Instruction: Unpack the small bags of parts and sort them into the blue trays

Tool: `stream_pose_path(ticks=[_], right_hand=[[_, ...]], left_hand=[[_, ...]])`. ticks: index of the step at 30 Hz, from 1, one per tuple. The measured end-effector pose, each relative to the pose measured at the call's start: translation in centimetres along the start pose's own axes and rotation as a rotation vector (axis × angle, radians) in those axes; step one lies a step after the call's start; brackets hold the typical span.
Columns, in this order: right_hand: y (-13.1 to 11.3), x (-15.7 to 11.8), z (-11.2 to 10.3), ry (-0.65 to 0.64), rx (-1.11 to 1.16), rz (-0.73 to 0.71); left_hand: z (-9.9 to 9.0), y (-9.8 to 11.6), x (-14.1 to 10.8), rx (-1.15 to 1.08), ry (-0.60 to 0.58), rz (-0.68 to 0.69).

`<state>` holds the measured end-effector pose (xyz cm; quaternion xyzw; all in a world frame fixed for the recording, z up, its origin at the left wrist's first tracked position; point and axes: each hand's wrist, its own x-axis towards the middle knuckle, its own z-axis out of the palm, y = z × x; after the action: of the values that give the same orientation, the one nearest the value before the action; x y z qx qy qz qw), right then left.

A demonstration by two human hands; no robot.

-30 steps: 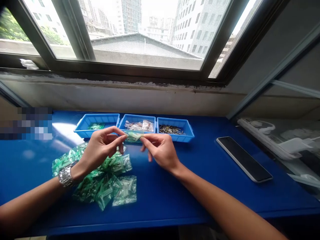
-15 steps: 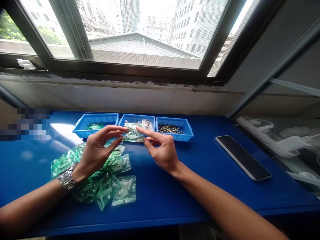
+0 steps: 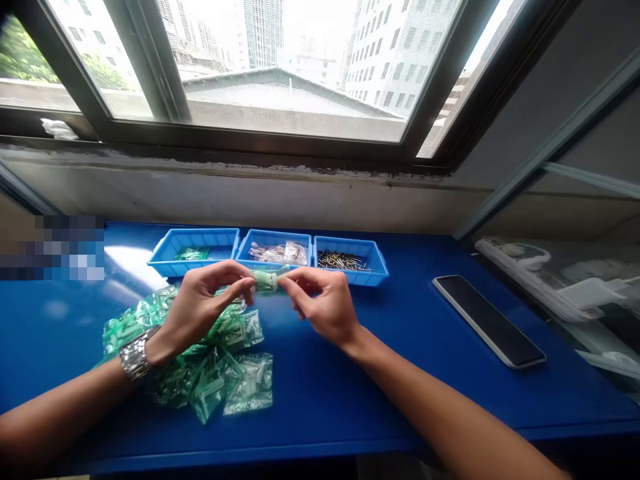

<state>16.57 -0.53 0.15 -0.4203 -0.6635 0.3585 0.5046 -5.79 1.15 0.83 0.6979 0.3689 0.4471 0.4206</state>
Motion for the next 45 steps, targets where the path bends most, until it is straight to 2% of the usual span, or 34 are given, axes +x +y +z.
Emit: stream_pose_path(ticks=[4,8,10,15,17,23,28,32,36,38,40,41,43,45], right_hand=[[-0.1,0.1,0.1,-0.030,0.050,0.100],[0.1,0.2,0.2,-0.058,0.122,0.193],[0.2,0.2,0.2,-0.056,0.125,0.201],[0.7,0.1,0.2,0.018,0.091,0.098],[0.9,0.1,0.2,0.044,0.080,0.063],[0.8,0.1,0.3,0.042,0.118,0.023],[0.3,-0.2,0.2,-0.061,0.072,0.060],[0.0,-0.2,0.0,-0.061,0.011,0.020],[-0.2,0.1,-0.1,-0.059,-0.084,-0.056],[-0.2,0.2,-0.2,-0.101,-0.149,-0.102],[-0.1,0.3,-0.2,-0.182,-0.213,-0.123],[0.0,0.3,-0.2,-0.235,-0.233,-0.123],[0.3,0.3,-0.2,-0.369,-0.249,-0.121],[0.4,0.2,-0.1,-0.505,-0.275,-0.142]], left_hand=[[0.0,0.2,0.3,-0.161,-0.115,-0.233],[-0.2,0.1,0.4,-0.169,-0.115,-0.271],[-0.1,-0.1,0.4,-0.121,-0.080,-0.230],[0.1,-0.5,0.0,0.107,0.077,0.123],[0.0,-0.6,-0.1,0.159,0.088,0.190],[0.0,-0.9,0.0,0.262,0.118,0.262],[0.1,-0.6,0.2,0.261,0.011,0.173],[-2.2,0.7,1.3,0.205,0.075,0.138],[-6.7,1.7,3.2,0.321,0.230,0.131],[-9.0,1.2,3.8,0.492,0.312,0.045],[-10.8,0.2,3.8,0.721,0.261,-0.086],[-11.4,-0.3,3.6,0.834,0.256,-0.096],[-12.0,-1.1,2.6,0.943,0.270,-0.068],[-11.9,-1.2,1.4,0.953,0.275,-0.021]])
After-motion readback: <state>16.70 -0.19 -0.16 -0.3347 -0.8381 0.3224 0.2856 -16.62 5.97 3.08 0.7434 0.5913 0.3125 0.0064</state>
